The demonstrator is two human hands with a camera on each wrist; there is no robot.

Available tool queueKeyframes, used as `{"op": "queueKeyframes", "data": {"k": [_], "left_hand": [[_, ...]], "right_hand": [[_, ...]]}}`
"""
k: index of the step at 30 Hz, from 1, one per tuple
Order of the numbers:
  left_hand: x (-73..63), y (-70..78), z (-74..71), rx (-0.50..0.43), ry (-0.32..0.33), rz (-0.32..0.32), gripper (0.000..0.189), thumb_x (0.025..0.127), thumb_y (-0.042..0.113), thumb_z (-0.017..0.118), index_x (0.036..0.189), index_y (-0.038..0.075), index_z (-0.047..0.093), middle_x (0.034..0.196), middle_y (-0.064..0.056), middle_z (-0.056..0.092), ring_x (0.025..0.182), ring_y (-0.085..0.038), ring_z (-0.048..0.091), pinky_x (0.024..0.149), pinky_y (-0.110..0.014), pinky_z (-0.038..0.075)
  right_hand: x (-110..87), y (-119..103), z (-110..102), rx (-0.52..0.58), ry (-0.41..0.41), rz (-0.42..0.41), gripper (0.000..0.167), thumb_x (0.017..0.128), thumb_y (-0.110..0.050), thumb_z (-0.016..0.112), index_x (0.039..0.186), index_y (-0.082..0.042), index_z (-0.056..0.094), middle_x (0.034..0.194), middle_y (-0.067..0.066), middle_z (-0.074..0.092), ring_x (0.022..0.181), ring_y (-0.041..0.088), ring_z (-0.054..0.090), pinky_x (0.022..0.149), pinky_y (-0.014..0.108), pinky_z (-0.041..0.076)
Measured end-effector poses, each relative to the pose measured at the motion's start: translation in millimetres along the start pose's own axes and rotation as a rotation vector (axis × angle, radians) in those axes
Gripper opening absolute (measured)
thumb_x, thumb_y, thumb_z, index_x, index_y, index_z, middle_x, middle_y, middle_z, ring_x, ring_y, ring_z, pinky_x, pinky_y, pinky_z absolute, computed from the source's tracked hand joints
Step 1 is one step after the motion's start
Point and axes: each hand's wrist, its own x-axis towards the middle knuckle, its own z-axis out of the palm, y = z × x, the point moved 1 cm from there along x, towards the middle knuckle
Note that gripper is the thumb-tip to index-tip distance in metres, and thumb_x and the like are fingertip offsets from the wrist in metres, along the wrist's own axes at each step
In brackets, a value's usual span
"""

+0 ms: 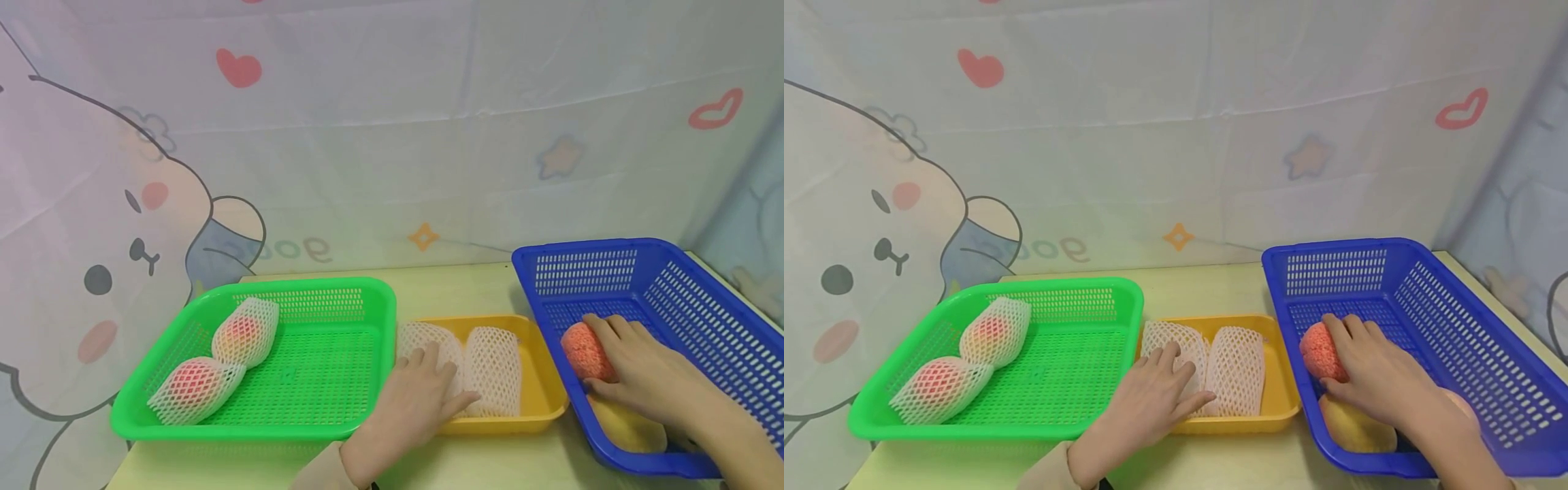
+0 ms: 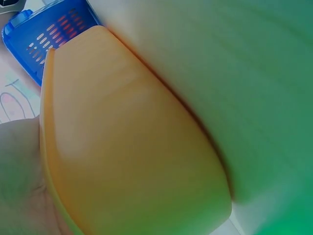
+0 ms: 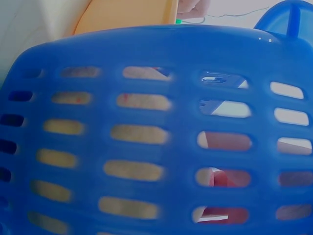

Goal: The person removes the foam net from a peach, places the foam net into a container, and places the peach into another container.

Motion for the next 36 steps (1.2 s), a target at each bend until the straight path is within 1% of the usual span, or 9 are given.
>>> {"op": "queueKeyframes", "data": {"k": [3, 5, 9, 12, 16, 25, 30, 33, 36], "left_hand": [[-0.3, 0.3, 0.4, 0.002, 0.000, 0.000, 0.053, 0.092, 0.066, 0.038, 0.080, 0.018, 0.058, 0.084, -0.001, 0.053, 0.072, -0.015, 0.052, 0.057, -0.026, 0.041], [-0.3, 0.5, 0.4, 0.006, -0.003, 0.004, 0.053, 0.092, 0.065, 0.038, 0.080, 0.018, 0.057, 0.080, -0.001, 0.053, 0.070, -0.014, 0.052, 0.055, -0.025, 0.040], [-0.3, 0.6, -0.1, 0.007, -0.033, 0.013, 0.051, 0.094, 0.063, 0.037, 0.081, 0.018, 0.056, 0.071, 0.002, 0.052, 0.064, -0.013, 0.053, 0.053, -0.024, 0.038], [-0.7, 0.8, -0.4, -0.001, -0.067, 0.012, 0.050, 0.095, 0.062, 0.036, 0.081, 0.019, 0.056, 0.068, 0.003, 0.053, 0.064, -0.013, 0.055, 0.052, -0.024, 0.038], [-1.1, 1.3, -0.6, -0.012, -0.104, 0.009, 0.050, 0.096, 0.061, 0.035, 0.080, 0.019, 0.055, 0.065, 0.003, 0.052, 0.060, -0.013, 0.054, 0.049, -0.024, 0.034], [0.1, 1.0, -2.3, -0.045, -0.166, 0.013, 0.053, 0.098, 0.060, 0.030, 0.076, 0.018, 0.054, 0.057, 0.005, 0.045, 0.051, -0.012, 0.045, 0.045, -0.022, 0.028], [0.9, 1.2, -2.2, -0.050, -0.216, 0.020, 0.057, 0.098, 0.060, 0.027, 0.074, 0.018, 0.056, 0.057, 0.004, 0.048, 0.054, -0.013, 0.050, 0.047, -0.023, 0.033], [1.2, 3.0, -1.8, -0.050, -0.272, 0.023, 0.063, 0.098, 0.062, 0.024, 0.072, 0.016, 0.058, 0.060, 0.002, 0.053, 0.060, -0.015, 0.055, 0.050, -0.025, 0.038], [1.5, 5.5, -1.6, -0.079, -0.326, 0.007, 0.069, 0.095, 0.066, 0.023, 0.076, 0.013, 0.063, 0.067, -0.001, 0.060, 0.068, -0.017, 0.059, 0.054, -0.027, 0.043]], "right_hand": [[0.1, 1.1, 0.8, 0.005, -0.007, -0.002, 0.085, 0.076, -0.041, 0.076, 0.139, 0.001, 0.038, 0.116, 0.019, 0.054, 0.099, 0.034, 0.051, 0.070, 0.051, 0.052], [0.1, 1.4, 1.7, 0.004, -0.008, -0.007, 0.080, 0.077, -0.039, 0.075, 0.137, 0.000, 0.041, 0.114, 0.018, 0.054, 0.097, 0.033, 0.052, 0.069, 0.049, 0.052], [-0.1, 1.1, 4.5, 0.000, -0.013, -0.028, 0.060, 0.081, -0.035, 0.073, 0.128, -0.003, 0.052, 0.107, 0.012, 0.056, 0.091, 0.029, 0.052, 0.066, 0.044, 0.051], [-0.7, -0.4, 6.3, -0.008, -0.011, -0.037, 0.050, 0.083, -0.033, 0.072, 0.122, -0.006, 0.057, 0.105, 0.010, 0.057, 0.091, 0.029, 0.053, 0.067, 0.046, 0.051], [-1.0, -1.3, 7.1, -0.020, -0.014, -0.030, 0.050, 0.083, -0.034, 0.071, 0.122, -0.007, 0.057, 0.109, 0.012, 0.058, 0.093, 0.031, 0.054, 0.069, 0.050, 0.052], [-0.9, -1.0, 6.4, -0.017, -0.049, -0.017, 0.051, 0.084, -0.036, 0.070, 0.124, -0.007, 0.056, 0.109, 0.012, 0.057, 0.092, 0.029, 0.053, 0.068, 0.048, 0.052], [-1.4, -0.9, 6.0, -0.019, -0.051, -0.015, 0.052, 0.084, -0.036, 0.070, 0.125, -0.007, 0.056, 0.110, 0.012, 0.057, 0.091, 0.028, 0.053, 0.068, 0.047, 0.051], [-2.0, -0.7, 6.3, -0.020, -0.048, -0.018, 0.052, 0.085, -0.036, 0.069, 0.125, -0.007, 0.056, 0.111, 0.012, 0.057, 0.092, 0.029, 0.054, 0.069, 0.048, 0.051], [-2.7, 0.2, 7.2, -0.021, -0.049, -0.021, 0.053, 0.085, -0.037, 0.070, 0.126, -0.007, 0.056, 0.112, 0.013, 0.057, 0.093, 0.030, 0.055, 0.071, 0.049, 0.051]]}}
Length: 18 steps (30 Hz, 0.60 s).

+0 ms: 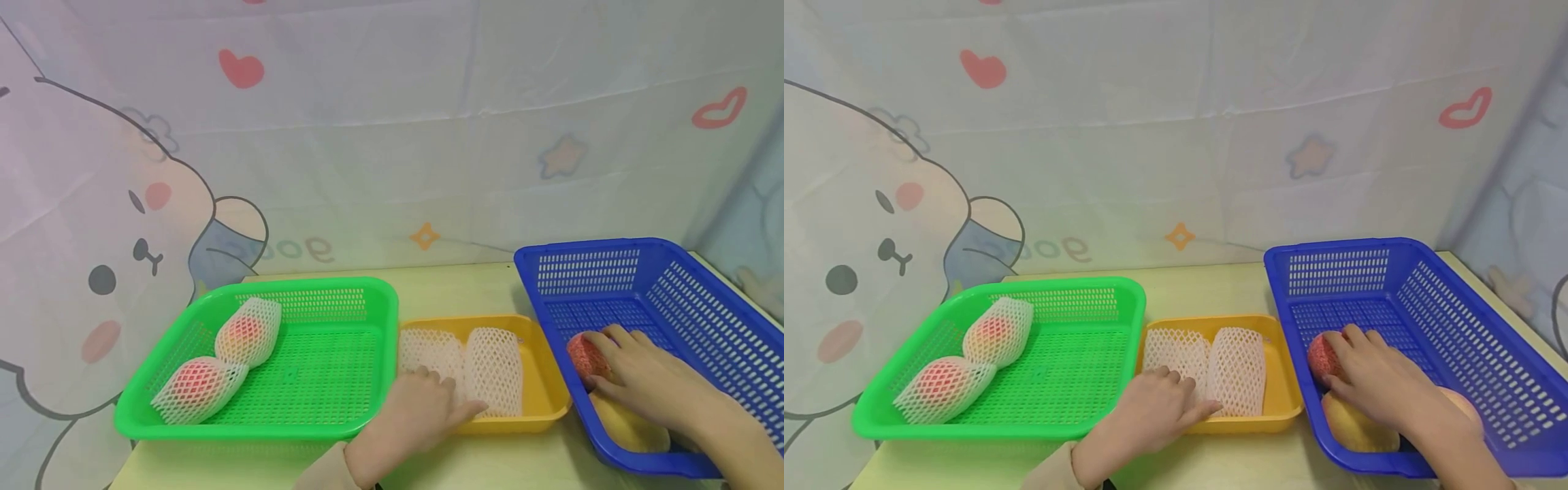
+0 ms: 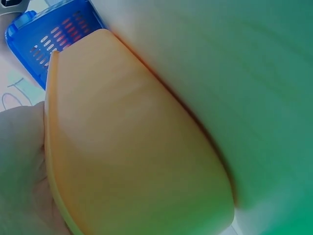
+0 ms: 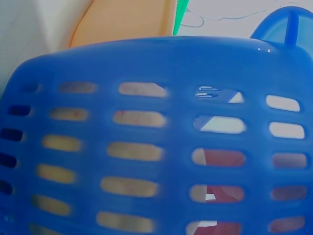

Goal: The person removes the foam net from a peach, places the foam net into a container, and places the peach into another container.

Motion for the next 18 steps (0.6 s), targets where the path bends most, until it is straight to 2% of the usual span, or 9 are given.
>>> {"op": "queueKeyframes", "data": {"k": [4, 7, 18], "left_hand": [[-2.5, 2.9, -1.8, -0.071, -0.022, -0.045, 0.074, 0.091, 0.072, 0.028, 0.079, 0.010, 0.065, 0.075, -0.005, 0.064, 0.073, -0.018, 0.059, 0.055, -0.028, 0.044], [-5.2, 4.1, -4.1, -0.090, -0.001, -0.061, 0.073, 0.090, 0.073, 0.032, 0.079, 0.009, 0.065, 0.077, -0.006, 0.064, 0.072, -0.018, 0.059, 0.054, -0.028, 0.044], [-4.4, -1.5, -17.7, -0.163, -0.004, -0.065, 0.065, 0.096, 0.064, 0.028, 0.092, 0.010, 0.064, 0.083, -0.004, 0.062, 0.077, -0.017, 0.057, 0.063, -0.028, 0.048]], "right_hand": [[-0.4, 0.3, 0.3, -0.001, 0.004, -0.005, 0.053, 0.084, -0.036, 0.070, 0.126, -0.007, 0.056, 0.113, 0.013, 0.057, 0.094, 0.031, 0.056, 0.072, 0.051, 0.052], [-0.8, -0.9, -0.4, -0.002, 0.014, -0.010, 0.052, 0.084, -0.035, 0.071, 0.125, -0.007, 0.056, 0.114, 0.013, 0.058, 0.094, 0.030, 0.056, 0.073, 0.051, 0.052], [-0.3, -5.3, -4.6, -0.034, 0.042, -0.029, 0.037, 0.092, -0.027, 0.061, 0.123, -0.007, 0.058, 0.113, 0.009, 0.060, 0.098, 0.031, 0.057, 0.081, 0.054, 0.050]]}}
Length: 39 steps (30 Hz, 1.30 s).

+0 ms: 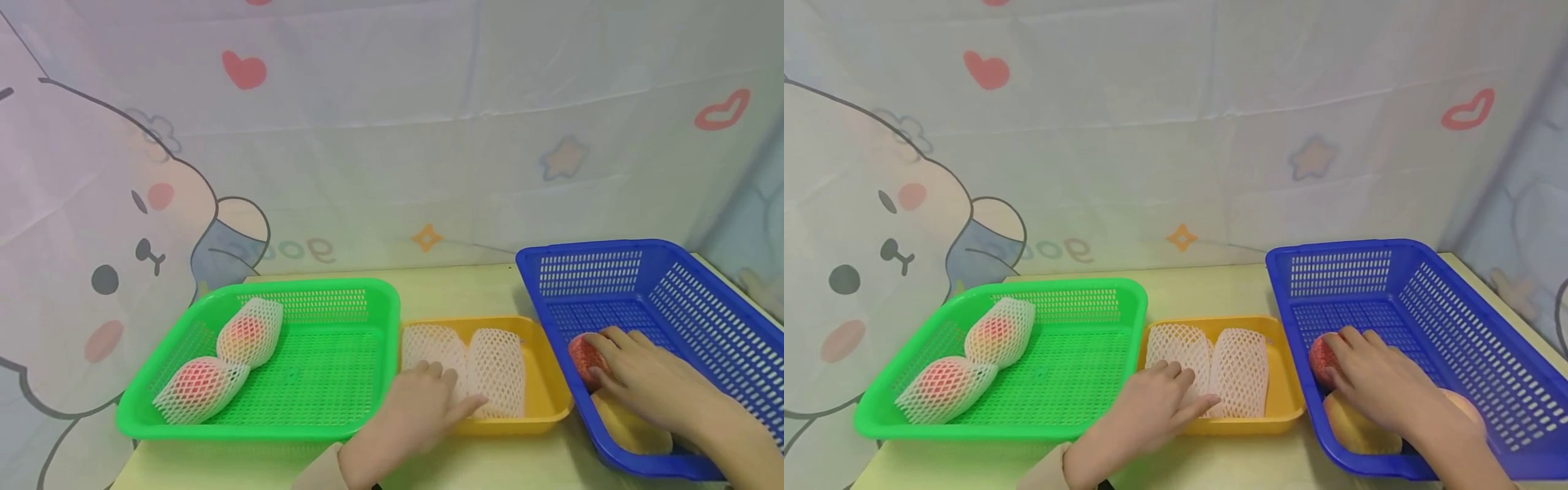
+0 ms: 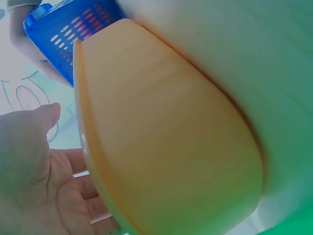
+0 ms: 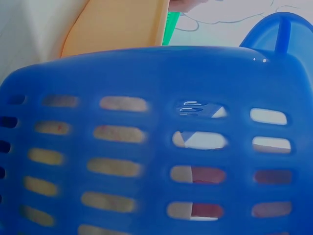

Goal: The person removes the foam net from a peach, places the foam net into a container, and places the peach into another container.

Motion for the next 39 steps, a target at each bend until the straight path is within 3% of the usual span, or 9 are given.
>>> {"op": "queueKeyframes", "data": {"k": [13, 24, 31, 39], "left_hand": [[-1.0, -1.9, -4.9, -0.018, 0.058, 0.046, 0.063, 0.098, 0.061, 0.027, 0.099, 0.011, 0.064, 0.089, -0.002, 0.063, 0.080, -0.016, 0.056, 0.065, -0.027, 0.050], [-2.1, -4.3, -11.0, -0.053, 0.153, 0.076, 0.053, 0.098, 0.057, 0.033, 0.090, 0.013, 0.061, 0.082, 0.002, 0.059, 0.073, -0.012, 0.051, 0.061, -0.021, 0.043], [-3.0, -5.6, -13.0, -0.058, 0.196, 0.075, 0.050, 0.098, 0.056, 0.036, 0.087, 0.014, 0.060, 0.079, 0.003, 0.058, 0.071, -0.012, 0.049, 0.056, -0.019, 0.040], [-5.0, -6.7, -17.6, -0.069, 0.219, 0.076, 0.050, 0.097, 0.057, 0.037, 0.085, 0.014, 0.059, 0.078, 0.003, 0.056, 0.069, -0.011, 0.045, 0.056, -0.018, 0.037]], "right_hand": [[0.5, -2.9, -2.4, -0.004, -0.005, -0.004, 0.035, 0.093, -0.027, 0.060, 0.123, -0.008, 0.059, 0.111, 0.007, 0.061, 0.097, 0.029, 0.057, 0.083, 0.054, 0.051], [-0.2, -4.7, -5.4, -0.003, 0.010, -0.012, 0.036, 0.095, -0.025, 0.058, 0.126, -0.009, 0.056, 0.102, 0.002, 0.062, 0.094, 0.025, 0.057, 0.082, 0.050, 0.051], [-1.2, -5.4, -6.4, 0.004, 0.024, -0.005, 0.028, 0.095, -0.024, 0.057, 0.119, -0.011, 0.058, 0.090, -0.004, 0.058, 0.087, 0.021, 0.056, 0.076, 0.046, 0.052], [-0.6, -7.1, -8.7, 0.061, 0.000, 0.027, 0.034, 0.098, -0.030, 0.051, 0.125, -0.010, 0.056, 0.102, 0.002, 0.063, 0.099, 0.027, 0.060, 0.081, 0.053, 0.051]]}}
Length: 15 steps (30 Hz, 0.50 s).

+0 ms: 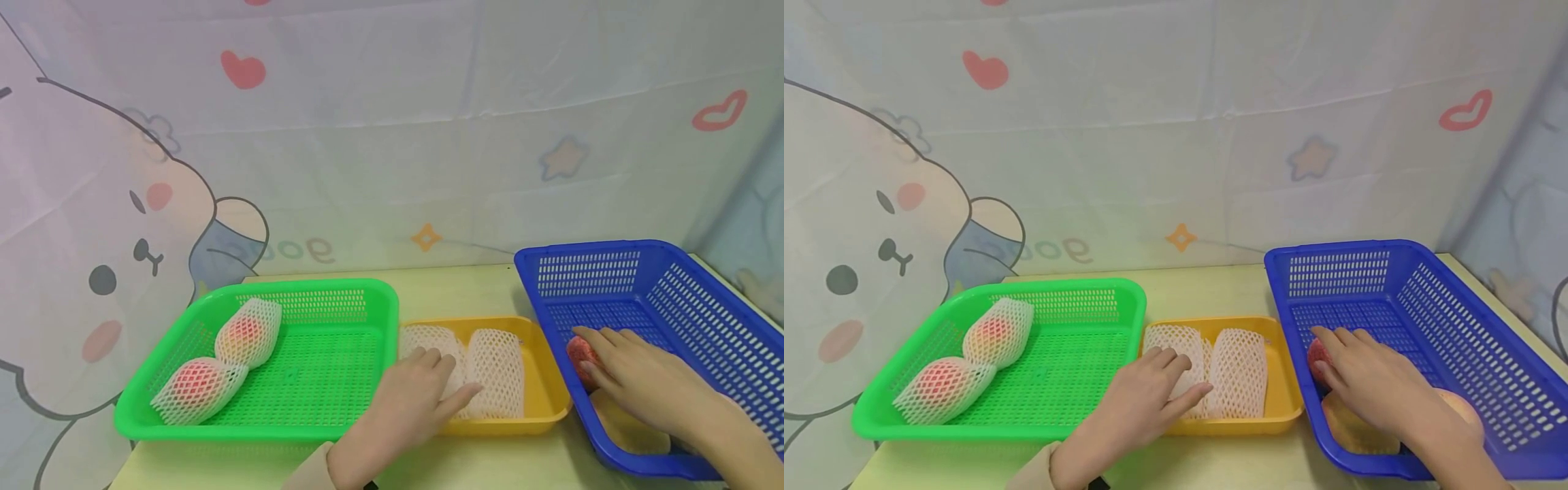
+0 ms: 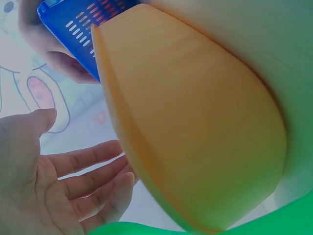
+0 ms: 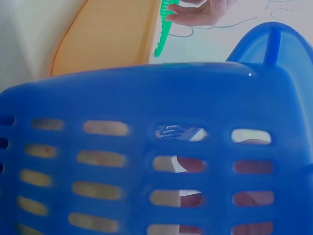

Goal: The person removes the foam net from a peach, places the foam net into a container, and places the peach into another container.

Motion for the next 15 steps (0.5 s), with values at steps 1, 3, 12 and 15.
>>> {"op": "queueKeyframes", "data": {"k": [1, 3, 12, 15], "left_hand": [[-0.2, 0.0, -0.7, 0.003, 0.007, 0.002, 0.050, 0.097, 0.057, 0.037, 0.085, 0.014, 0.059, 0.078, 0.003, 0.056, 0.069, -0.011, 0.045, 0.056, -0.018, 0.037], [-0.7, -0.3, -2.3, 0.006, 0.022, 0.005, 0.049, 0.097, 0.056, 0.038, 0.085, 0.014, 0.059, 0.078, 0.003, 0.056, 0.068, -0.011, 0.045, 0.056, -0.017, 0.036], [-2.2, -1.2, -9.0, 0.010, 0.065, -0.002, 0.044, 0.096, 0.054, 0.043, 0.084, 0.015, 0.057, 0.075, 0.003, 0.053, 0.068, -0.012, 0.045, 0.053, -0.017, 0.033], [-2.6, -1.2, -11.1, 0.008, 0.074, -0.005, 0.042, 0.096, 0.054, 0.044, 0.084, 0.015, 0.057, 0.076, 0.004, 0.054, 0.069, -0.012, 0.046, 0.052, -0.017, 0.032]], "right_hand": [[0.4, -0.6, -0.7, 0.012, -0.009, 0.008, 0.036, 0.099, -0.033, 0.050, 0.126, -0.010, 0.056, 0.104, 0.003, 0.064, 0.101, 0.028, 0.060, 0.082, 0.054, 0.051], [1.5, -2.0, -2.1, 0.032, -0.022, 0.022, 0.041, 0.100, -0.038, 0.046, 0.129, -0.009, 0.054, 0.110, 0.007, 0.065, 0.105, 0.031, 0.060, 0.083, 0.056, 0.050], [3.3, -9.1, -1.1, 0.075, -0.036, 0.071, 0.051, 0.100, -0.044, 0.042, 0.137, -0.008, 0.049, 0.122, 0.017, 0.062, 0.112, 0.039, 0.059, 0.081, 0.060, 0.049], [3.2, -10.9, 0.9, 0.079, -0.035, 0.070, 0.053, 0.099, -0.044, 0.044, 0.137, -0.008, 0.048, 0.123, 0.019, 0.062, 0.113, 0.041, 0.058, 0.082, 0.061, 0.048]]}}
